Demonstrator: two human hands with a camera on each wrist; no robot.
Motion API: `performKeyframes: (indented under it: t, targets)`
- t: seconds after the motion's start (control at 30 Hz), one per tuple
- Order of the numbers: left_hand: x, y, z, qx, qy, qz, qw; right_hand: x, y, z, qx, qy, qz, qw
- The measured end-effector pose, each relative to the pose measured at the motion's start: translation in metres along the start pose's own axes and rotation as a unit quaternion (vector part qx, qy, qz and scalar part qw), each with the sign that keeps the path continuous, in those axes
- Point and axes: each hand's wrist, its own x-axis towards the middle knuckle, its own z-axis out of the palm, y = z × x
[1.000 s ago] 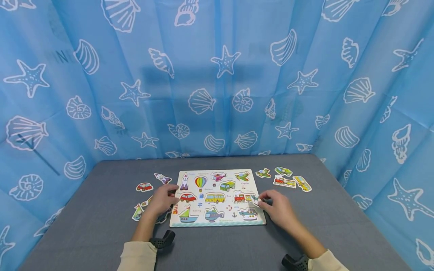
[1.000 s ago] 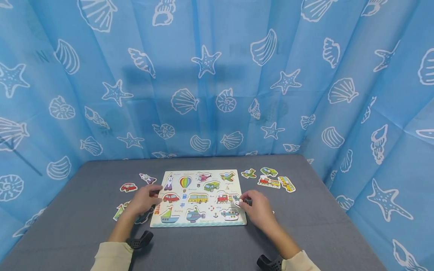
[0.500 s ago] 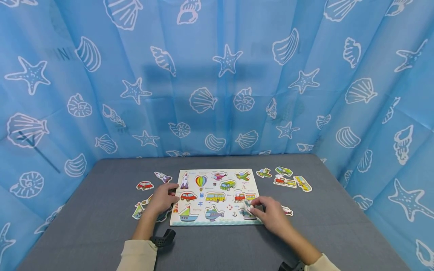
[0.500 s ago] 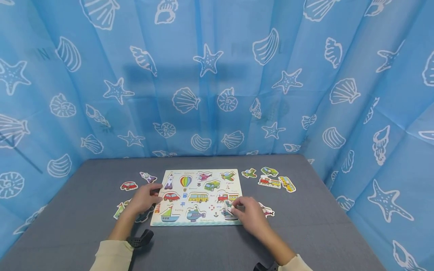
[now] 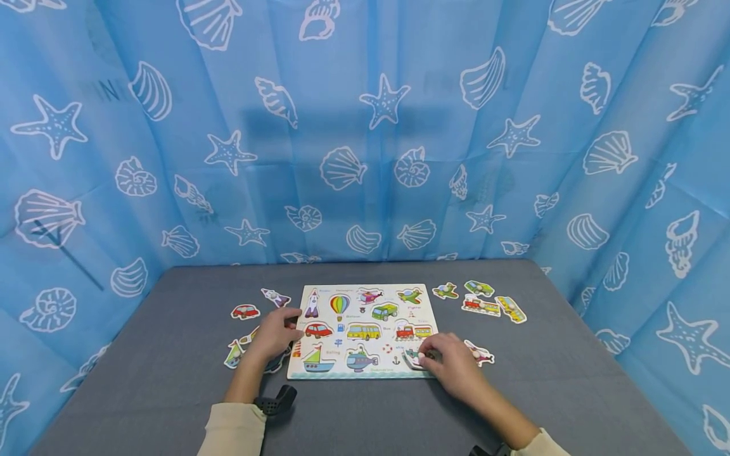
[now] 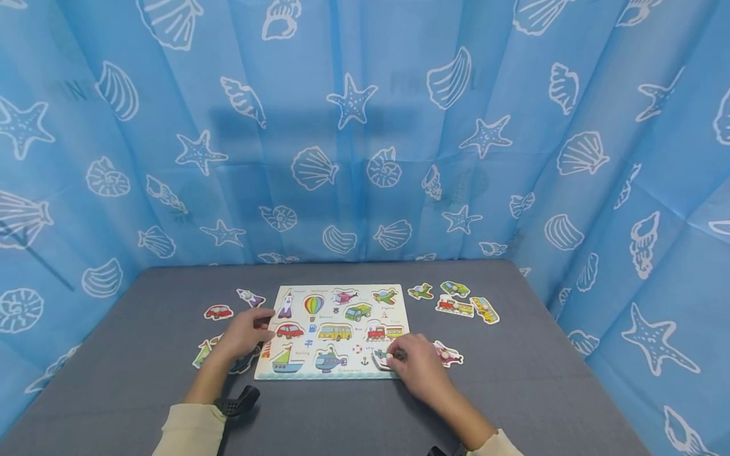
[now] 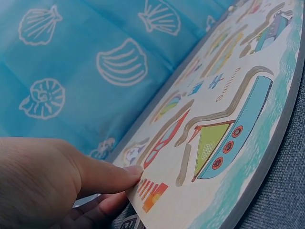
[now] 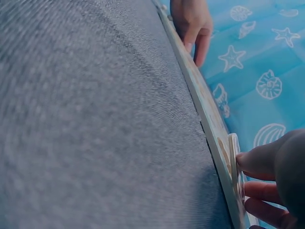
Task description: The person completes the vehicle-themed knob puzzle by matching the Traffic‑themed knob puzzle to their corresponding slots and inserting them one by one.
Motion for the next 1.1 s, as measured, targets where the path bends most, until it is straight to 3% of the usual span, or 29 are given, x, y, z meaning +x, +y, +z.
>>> performKeyframes:
  t: [0.4, 0.7, 1.1]
  targets:
    - [-0.0025, 0.0033, -0.0005, 0.003, 0.003, 0.006, 1.0000, -0.0014, -0.0013, 0.0042, -0.044, 0.031, -0.049, 0.997]
    - [-0.0031, 0.0042, -0.0004, -0.002, 0.002, -0.001, 1.0000, 0.0000, -0.0018, 0.0060, -0.058, 0.024, -0.038, 0.997]
    - [-0.0015, 0.0030, 0.0011, 0.000, 0.006, -0.001, 1.0000, 0.0020, 0.0002, 0.0076, -0.060, 0.036, -0.054, 0.996]
